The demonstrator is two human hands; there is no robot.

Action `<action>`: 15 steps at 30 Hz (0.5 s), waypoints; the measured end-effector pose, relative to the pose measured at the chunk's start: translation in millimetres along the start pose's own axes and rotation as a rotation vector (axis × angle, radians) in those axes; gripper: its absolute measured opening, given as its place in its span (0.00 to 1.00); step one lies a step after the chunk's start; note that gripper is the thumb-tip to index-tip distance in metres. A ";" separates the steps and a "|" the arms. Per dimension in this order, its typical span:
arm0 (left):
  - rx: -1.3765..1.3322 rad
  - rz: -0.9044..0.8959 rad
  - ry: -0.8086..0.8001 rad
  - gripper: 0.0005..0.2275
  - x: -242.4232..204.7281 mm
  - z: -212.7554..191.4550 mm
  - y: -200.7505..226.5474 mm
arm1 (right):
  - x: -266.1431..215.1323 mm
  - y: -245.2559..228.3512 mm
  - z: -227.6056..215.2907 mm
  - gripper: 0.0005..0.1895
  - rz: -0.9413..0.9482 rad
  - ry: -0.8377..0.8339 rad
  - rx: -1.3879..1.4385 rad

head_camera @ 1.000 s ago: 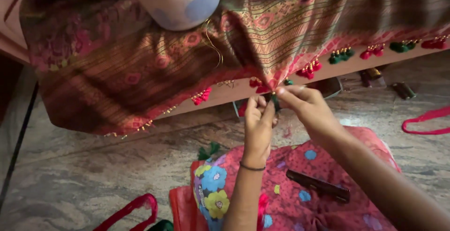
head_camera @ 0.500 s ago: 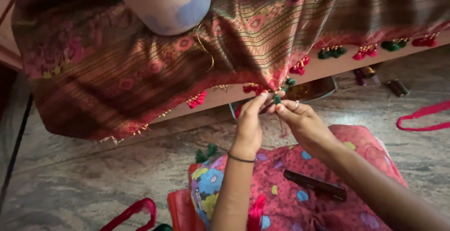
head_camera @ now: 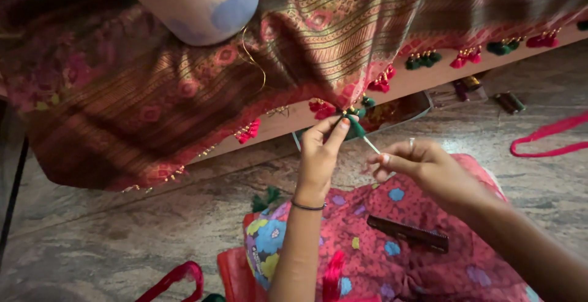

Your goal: Attaching and trimming decorative tassels on the edge of a sari cloth.

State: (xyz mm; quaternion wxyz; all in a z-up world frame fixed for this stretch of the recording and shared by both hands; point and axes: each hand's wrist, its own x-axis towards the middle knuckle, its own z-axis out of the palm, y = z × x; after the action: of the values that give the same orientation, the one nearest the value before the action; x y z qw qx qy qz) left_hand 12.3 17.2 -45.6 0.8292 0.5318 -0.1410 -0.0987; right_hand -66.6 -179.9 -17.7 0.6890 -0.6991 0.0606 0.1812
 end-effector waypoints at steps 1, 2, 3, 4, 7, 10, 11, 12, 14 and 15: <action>0.224 0.099 0.050 0.11 -4.1 5.3 9.2 | -2.1 1.3 1.7 0.17 -0.009 0.041 -0.042; 0.448 0.198 0.100 0.10 -8.2 10.9 18.7 | -4.6 2.3 3.3 0.16 -0.017 0.082 -0.085; 0.450 0.199 0.099 0.10 -11.9 11.1 16.4 | -8.3 1.5 8.4 0.16 -0.019 0.082 -0.083; 0.625 0.298 0.156 0.10 -15.5 11.5 13.9 | -12.1 0.8 13.3 0.15 -0.023 0.132 -0.136; 0.598 0.319 0.213 0.11 -19.5 18.8 -3.5 | -17.3 -1.9 34.8 0.14 -0.011 0.236 -0.290; 0.122 0.092 0.193 0.10 -19.2 24.2 -17.0 | -12.6 10.2 45.2 0.13 -0.075 0.283 -0.452; -0.152 -0.060 0.172 0.10 -18.2 24.3 -18.9 | -8.8 15.8 46.7 0.12 -0.151 0.274 -0.509; -0.150 -0.058 0.171 0.10 -17.7 19.9 -24.7 | -6.0 16.4 43.3 0.12 -0.153 0.275 -0.509; -0.333 -0.112 0.142 0.09 -15.5 8.7 -35.3 | 2.5 17.3 37.5 0.11 -0.399 0.268 -0.505; -0.333 -0.115 0.147 0.09 -16.9 7.3 -35.1 | 6.5 7.4 36.6 0.11 -0.394 0.264 -0.504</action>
State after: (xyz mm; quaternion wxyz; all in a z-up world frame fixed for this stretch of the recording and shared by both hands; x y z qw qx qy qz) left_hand -6.6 1.7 -76.8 0.9067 0.4003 -0.0312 -0.1289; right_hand -69.3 -143.1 -26.3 0.5028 -0.8629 -0.0336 -0.0382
